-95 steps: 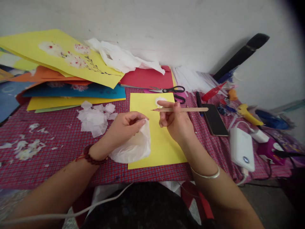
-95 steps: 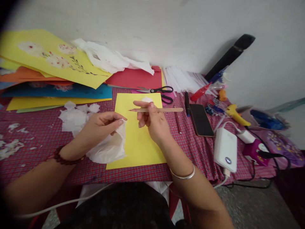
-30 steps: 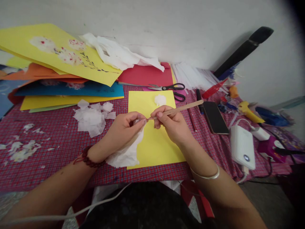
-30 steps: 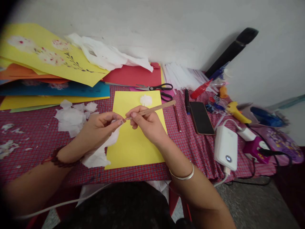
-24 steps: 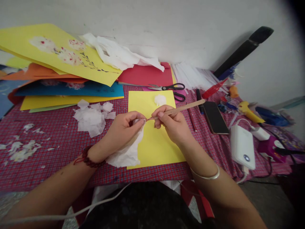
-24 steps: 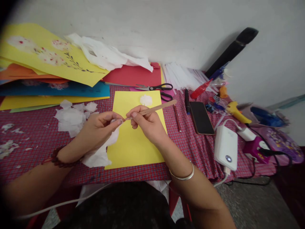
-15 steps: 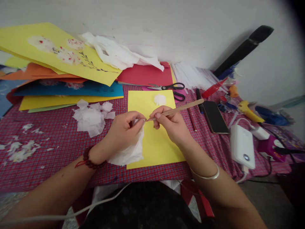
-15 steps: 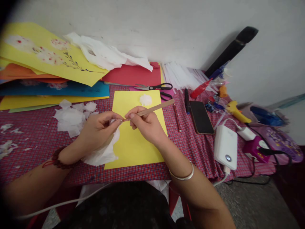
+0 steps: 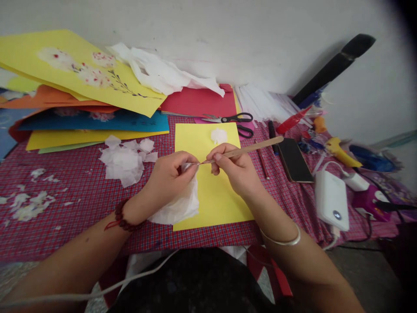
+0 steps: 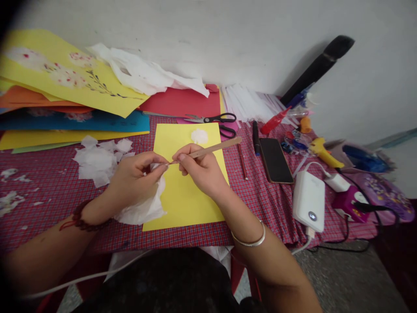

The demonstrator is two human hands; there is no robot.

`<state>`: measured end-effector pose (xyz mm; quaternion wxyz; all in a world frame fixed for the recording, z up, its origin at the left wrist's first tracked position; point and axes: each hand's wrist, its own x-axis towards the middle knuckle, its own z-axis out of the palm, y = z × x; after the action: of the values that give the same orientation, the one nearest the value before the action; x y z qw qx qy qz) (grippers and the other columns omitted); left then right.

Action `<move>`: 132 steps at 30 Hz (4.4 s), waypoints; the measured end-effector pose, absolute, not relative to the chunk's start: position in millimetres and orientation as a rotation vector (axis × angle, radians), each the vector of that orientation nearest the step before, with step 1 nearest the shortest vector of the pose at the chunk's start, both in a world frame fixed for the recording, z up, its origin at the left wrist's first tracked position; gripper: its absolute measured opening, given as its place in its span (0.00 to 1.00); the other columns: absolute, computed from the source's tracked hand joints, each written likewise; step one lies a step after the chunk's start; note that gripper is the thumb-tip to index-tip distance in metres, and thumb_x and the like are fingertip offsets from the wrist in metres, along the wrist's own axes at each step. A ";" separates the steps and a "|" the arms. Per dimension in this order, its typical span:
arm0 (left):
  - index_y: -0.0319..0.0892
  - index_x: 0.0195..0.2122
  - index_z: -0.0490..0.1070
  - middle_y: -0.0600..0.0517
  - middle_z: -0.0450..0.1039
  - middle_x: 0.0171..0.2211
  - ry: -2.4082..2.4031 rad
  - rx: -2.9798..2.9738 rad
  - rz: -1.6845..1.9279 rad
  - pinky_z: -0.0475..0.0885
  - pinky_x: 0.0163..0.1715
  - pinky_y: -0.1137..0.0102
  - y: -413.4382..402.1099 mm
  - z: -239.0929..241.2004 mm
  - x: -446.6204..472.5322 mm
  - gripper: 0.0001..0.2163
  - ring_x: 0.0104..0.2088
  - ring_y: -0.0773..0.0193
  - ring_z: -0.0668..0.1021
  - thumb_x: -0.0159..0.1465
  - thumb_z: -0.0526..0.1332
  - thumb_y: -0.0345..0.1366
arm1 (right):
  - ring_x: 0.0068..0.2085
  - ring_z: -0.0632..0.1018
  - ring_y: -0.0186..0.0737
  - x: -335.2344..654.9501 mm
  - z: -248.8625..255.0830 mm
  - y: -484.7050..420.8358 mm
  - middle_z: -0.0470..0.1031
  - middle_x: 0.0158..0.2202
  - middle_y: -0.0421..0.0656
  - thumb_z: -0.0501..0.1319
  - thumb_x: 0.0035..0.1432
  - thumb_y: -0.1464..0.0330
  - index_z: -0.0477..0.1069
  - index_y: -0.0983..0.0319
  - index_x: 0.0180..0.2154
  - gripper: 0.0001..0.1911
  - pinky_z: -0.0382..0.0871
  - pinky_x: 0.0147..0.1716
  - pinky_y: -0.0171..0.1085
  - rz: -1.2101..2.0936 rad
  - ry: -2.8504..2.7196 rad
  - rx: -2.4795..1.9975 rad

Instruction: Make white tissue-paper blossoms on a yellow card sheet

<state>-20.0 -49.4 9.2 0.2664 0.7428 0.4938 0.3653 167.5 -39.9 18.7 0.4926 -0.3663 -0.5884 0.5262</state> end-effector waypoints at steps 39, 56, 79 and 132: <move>0.43 0.41 0.69 0.60 0.68 0.24 1.282 1.949 1.049 0.63 0.24 0.74 -51.6 12.7 -19.6 0.10 0.22 0.72 0.70 0.59 0.64 0.30 | 0.24 0.75 0.26 171.1 17.3 -34.1 0.80 0.29 0.38 0.70 0.55 0.64 0.77 0.61 0.31 0.08 0.71 0.26 0.29 1.452 -1.254 -0.847; 0.43 0.39 0.70 0.60 0.68 0.23 1.300 2.054 1.051 0.63 0.23 0.74 -52.3 13.8 -17.9 0.08 0.21 0.72 0.70 0.58 0.64 0.29 | 0.25 0.79 0.28 172.4 18.7 -36.5 0.82 0.35 0.41 0.66 0.59 0.58 0.73 0.61 0.34 0.13 0.70 0.21 0.26 1.550 -1.340 -0.932; 0.43 0.25 0.69 0.56 0.66 0.20 1.241 1.815 0.900 0.60 0.21 0.72 -61.5 35.1 -15.2 0.08 0.21 0.69 0.66 0.61 0.60 0.34 | 0.17 0.74 0.25 169.3 10.1 -30.2 0.82 0.28 0.37 0.73 0.47 0.57 0.70 0.61 0.33 0.19 0.66 0.16 0.25 1.602 -1.014 -0.957; 0.41 0.21 0.70 0.54 0.67 0.18 1.116 1.198 0.730 0.50 0.15 0.73 -45.6 19.5 -15.0 0.12 0.15 0.74 0.59 0.59 0.63 0.39 | 0.18 0.74 0.26 164.9 12.8 -37.4 0.80 0.29 0.38 0.68 0.56 0.58 0.70 0.60 0.34 0.14 0.69 0.18 0.29 1.326 -1.260 -1.024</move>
<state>-15.0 -45.6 19.5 0.6247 0.5218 0.4861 0.3181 164.9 -37.4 12.8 0.4992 -0.4233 -0.5206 0.5482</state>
